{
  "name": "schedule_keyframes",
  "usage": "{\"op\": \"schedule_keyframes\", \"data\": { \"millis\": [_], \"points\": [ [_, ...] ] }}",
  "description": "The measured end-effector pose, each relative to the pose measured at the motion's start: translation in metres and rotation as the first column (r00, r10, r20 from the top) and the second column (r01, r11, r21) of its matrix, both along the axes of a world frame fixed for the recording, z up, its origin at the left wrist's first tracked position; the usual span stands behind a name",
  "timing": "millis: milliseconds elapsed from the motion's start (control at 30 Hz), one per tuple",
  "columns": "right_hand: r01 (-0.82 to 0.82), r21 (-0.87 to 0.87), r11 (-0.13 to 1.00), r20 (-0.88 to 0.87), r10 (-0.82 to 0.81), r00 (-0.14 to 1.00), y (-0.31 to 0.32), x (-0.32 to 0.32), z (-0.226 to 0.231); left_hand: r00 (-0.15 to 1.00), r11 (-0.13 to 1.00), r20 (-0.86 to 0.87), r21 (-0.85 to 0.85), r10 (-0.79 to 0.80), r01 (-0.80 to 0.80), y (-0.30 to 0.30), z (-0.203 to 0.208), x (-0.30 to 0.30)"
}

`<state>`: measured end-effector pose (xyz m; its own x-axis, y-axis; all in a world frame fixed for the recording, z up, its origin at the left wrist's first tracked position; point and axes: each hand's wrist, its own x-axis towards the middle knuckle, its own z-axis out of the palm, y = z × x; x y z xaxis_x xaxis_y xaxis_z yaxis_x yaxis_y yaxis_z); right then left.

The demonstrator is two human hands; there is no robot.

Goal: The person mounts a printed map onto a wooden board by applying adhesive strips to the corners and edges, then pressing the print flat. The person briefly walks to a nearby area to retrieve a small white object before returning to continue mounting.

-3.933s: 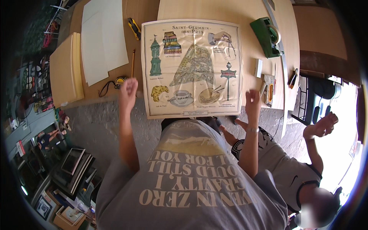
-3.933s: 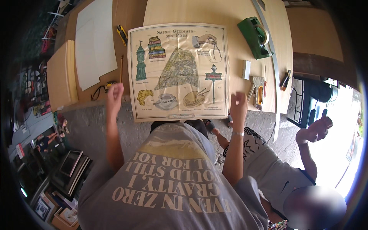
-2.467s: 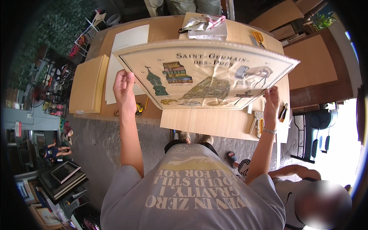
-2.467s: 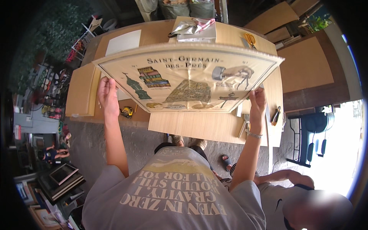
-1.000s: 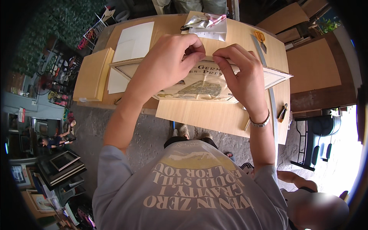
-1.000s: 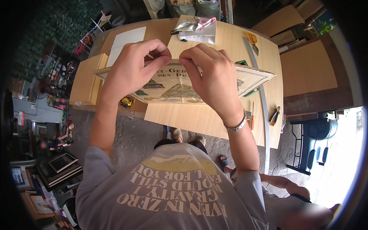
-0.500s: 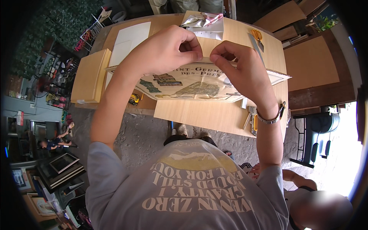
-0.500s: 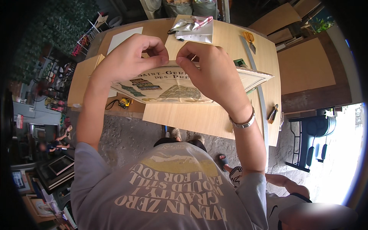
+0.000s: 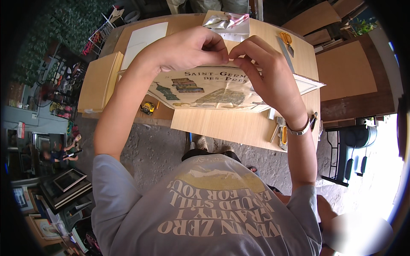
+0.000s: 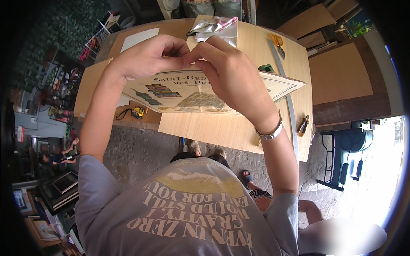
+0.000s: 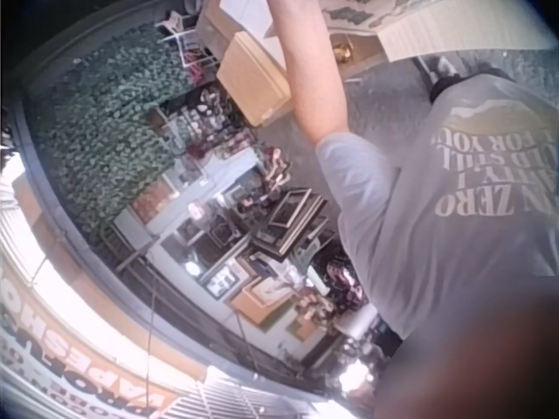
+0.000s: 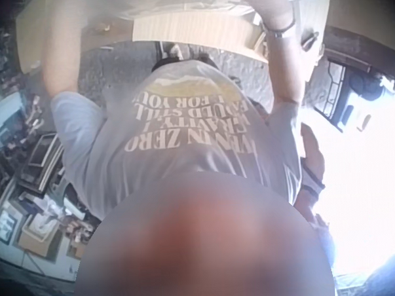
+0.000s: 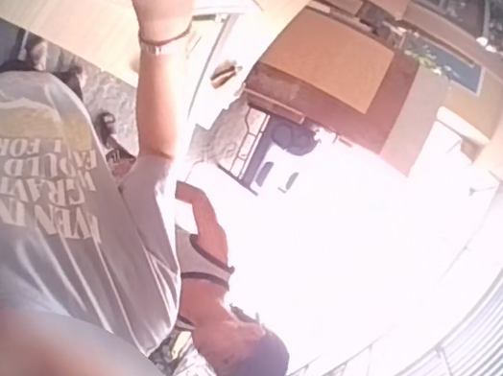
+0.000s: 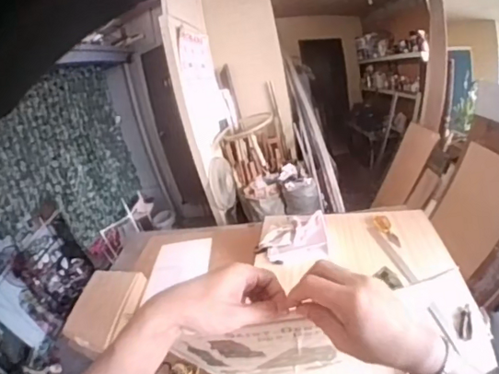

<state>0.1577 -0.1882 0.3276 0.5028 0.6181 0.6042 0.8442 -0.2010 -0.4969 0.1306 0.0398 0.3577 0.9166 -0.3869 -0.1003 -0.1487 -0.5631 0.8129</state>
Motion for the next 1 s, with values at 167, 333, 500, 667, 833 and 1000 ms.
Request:
{"op": "schedule_keyframes", "data": {
  "millis": [167,333,500,667,833,1000],
  "points": [
    [0.048,0.019,0.999,0.143,-0.050,0.988,0.000,-0.004,-0.008,0.979,0.997,0.194,-0.036,-0.059,0.067,0.001,-0.007,0.000],
    [0.079,0.024,0.997,0.111,-0.081,0.990,0.000,-0.005,-0.012,0.973,0.999,0.226,0.016,-0.052,0.050,0.003,-0.009,0.000],
    [0.081,0.020,0.996,0.036,-0.082,0.996,0.000,-0.003,-0.014,0.915,0.993,0.402,0.121,-0.037,-0.013,-0.001,-0.007,-0.011],
    [0.054,0.041,0.998,0.002,-0.054,0.999,-0.001,-0.004,-0.015,0.772,0.970,0.635,0.187,0.001,-0.155,-0.017,-0.011,-0.036],
    [0.060,0.047,0.997,0.003,-0.060,0.998,-0.002,-0.007,-0.014,0.694,0.950,0.710,0.120,0.122,-0.290,-0.032,-0.022,-0.044],
    [0.065,0.051,0.997,0.010,-0.066,0.998,-0.003,-0.008,-0.013,0.696,0.952,0.705,0.102,0.135,-0.288,-0.031,-0.027,-0.045]
  ]
}}
